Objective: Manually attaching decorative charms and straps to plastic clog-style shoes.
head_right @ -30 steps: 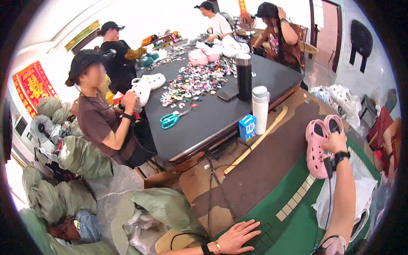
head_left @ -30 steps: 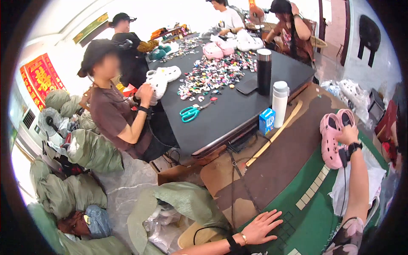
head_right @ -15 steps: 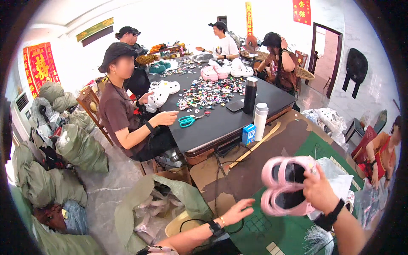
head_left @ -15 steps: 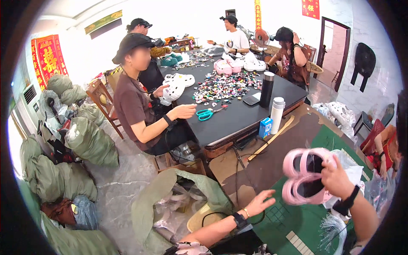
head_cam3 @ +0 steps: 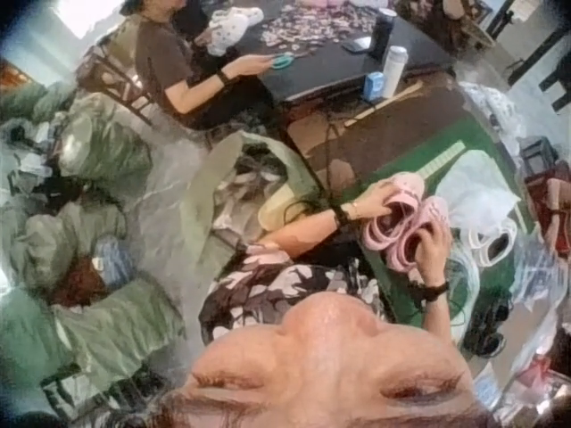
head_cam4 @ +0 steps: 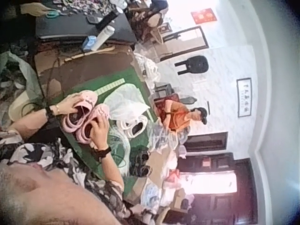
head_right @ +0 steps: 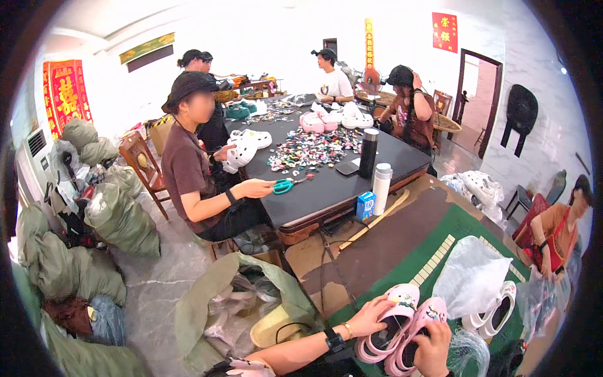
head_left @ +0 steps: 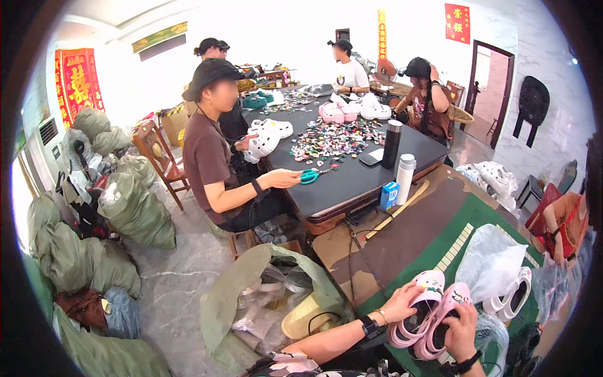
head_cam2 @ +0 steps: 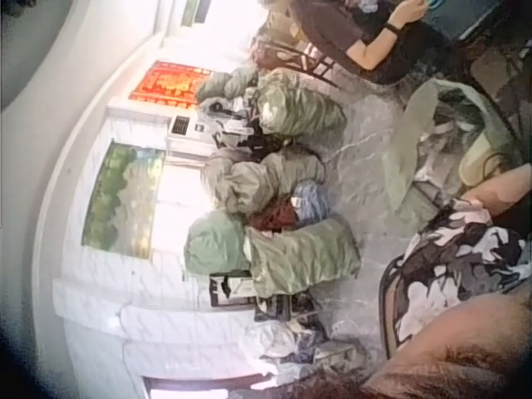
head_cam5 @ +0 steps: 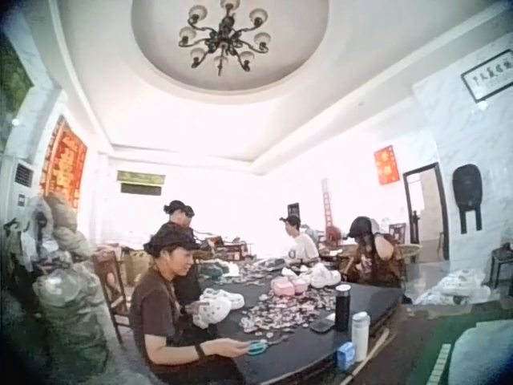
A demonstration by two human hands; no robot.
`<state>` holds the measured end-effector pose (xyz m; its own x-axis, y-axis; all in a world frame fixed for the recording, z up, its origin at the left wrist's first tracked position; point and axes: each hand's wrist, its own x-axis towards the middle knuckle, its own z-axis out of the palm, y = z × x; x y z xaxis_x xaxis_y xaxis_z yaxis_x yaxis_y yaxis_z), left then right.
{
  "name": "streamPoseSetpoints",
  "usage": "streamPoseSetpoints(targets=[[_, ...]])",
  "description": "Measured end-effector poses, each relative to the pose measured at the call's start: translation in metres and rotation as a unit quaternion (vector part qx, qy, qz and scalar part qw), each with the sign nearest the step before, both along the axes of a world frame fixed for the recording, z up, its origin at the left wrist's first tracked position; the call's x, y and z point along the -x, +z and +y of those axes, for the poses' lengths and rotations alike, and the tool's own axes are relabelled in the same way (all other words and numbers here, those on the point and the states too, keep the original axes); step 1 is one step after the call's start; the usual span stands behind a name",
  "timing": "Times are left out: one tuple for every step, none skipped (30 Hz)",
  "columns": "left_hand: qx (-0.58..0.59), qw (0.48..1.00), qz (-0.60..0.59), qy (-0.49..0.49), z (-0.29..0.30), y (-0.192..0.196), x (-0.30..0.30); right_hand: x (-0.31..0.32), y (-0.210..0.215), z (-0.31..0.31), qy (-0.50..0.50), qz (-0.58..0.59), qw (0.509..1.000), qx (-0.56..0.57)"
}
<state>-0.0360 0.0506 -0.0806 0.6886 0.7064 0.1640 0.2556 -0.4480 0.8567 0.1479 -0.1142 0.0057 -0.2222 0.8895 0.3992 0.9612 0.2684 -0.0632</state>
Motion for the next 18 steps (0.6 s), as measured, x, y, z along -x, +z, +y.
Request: streamPoseSetpoints(targets=[[0.001, 1.0, 0.001, -0.002, -0.002, -0.003, 0.0, -0.001, -0.009, -0.008, -0.101, 0.085, 0.99, -0.058], [-0.013, 1.0, -0.011, -0.009, -0.001, -0.011, -0.002, 0.012, -0.003, -0.013, -0.143, 0.167, 0.974, -0.053], [-0.025, 0.999, -0.026, -0.015, 0.0, -0.014, -0.002, 0.008, -0.02, -0.017, -0.179, 0.161, 0.969, -0.056], [-0.032, 0.998, -0.046, -0.016, -0.002, -0.018, -0.002, 0.011, -0.037, -0.023, -0.201, 0.216, 0.954, -0.057], [-0.003, 0.999, -0.026, -0.023, -0.004, -0.008, -0.002, 0.015, -0.05, -0.026, -0.227, 0.272, 0.933, -0.06], [-0.018, 0.999, -0.037, -0.02, -0.004, -0.014, -0.003, 0.009, -0.055, -0.029, -0.238, 0.242, 0.941, -0.014], [-0.03, 0.998, -0.049, -0.019, -0.003, -0.02, -0.005, 0.006, -0.06, -0.027, -0.235, 0.268, 0.934, -0.025], [-0.021, 0.999, -0.035, -0.02, -0.006, -0.018, -0.005, -0.001, -0.068, -0.028, -0.244, 0.253, 0.936, -0.018], [-0.065, 0.997, -0.032, -0.04, -0.001, -0.015, -0.007, -0.011, -0.077, -0.025, -0.244, 0.239, 0.939, -0.042], [-0.058, 0.995, -0.057, -0.051, 0.007, -0.032, -0.007, -0.014, -0.072, -0.019, -0.225, 0.262, 0.937, -0.053], [-0.063, 0.996, -0.056, -0.024, -0.002, -0.019, -0.006, -0.011, -0.063, -0.016, -0.23, 0.267, 0.932, -0.087], [-0.054, 0.996, -0.047, -0.062, 0.0, -0.012, -0.005, -0.006, -0.05, -0.016, -0.233, 0.274, 0.929, -0.092], [-0.049, 0.996, -0.039, -0.07, 0.002, -0.01, 0.002, -0.004, -0.042, -0.012, -0.23, 0.287, 0.926, -0.079], [-0.068, 0.996, -0.041, -0.045, -0.004, -0.009, 0.006, 0.002, -0.038, -0.012, -0.238, 0.289, 0.924, -0.075], [-0.044, 0.996, -0.037, -0.063, -0.004, 0.006, 0.007, -0.002, -0.039, -0.012, -0.242, 0.289, 0.923, -0.073], [-0.047, 0.995, -0.064, -0.059, -0.003, -0.003, 0.013, 0.0, -0.046, -0.013, -0.254, 0.279, 0.922, -0.087], [-0.043, 0.994, -0.054, -0.083, 0.001, -0.003, 0.017, -0.001, -0.053, -0.018, -0.263, 0.268, 0.921, -0.101], [0.017, 0.994, -0.069, -0.082, 0.001, 0.007, 0.02, -0.002, -0.053, -0.024, -0.269, 0.309, 0.908, -0.089]])
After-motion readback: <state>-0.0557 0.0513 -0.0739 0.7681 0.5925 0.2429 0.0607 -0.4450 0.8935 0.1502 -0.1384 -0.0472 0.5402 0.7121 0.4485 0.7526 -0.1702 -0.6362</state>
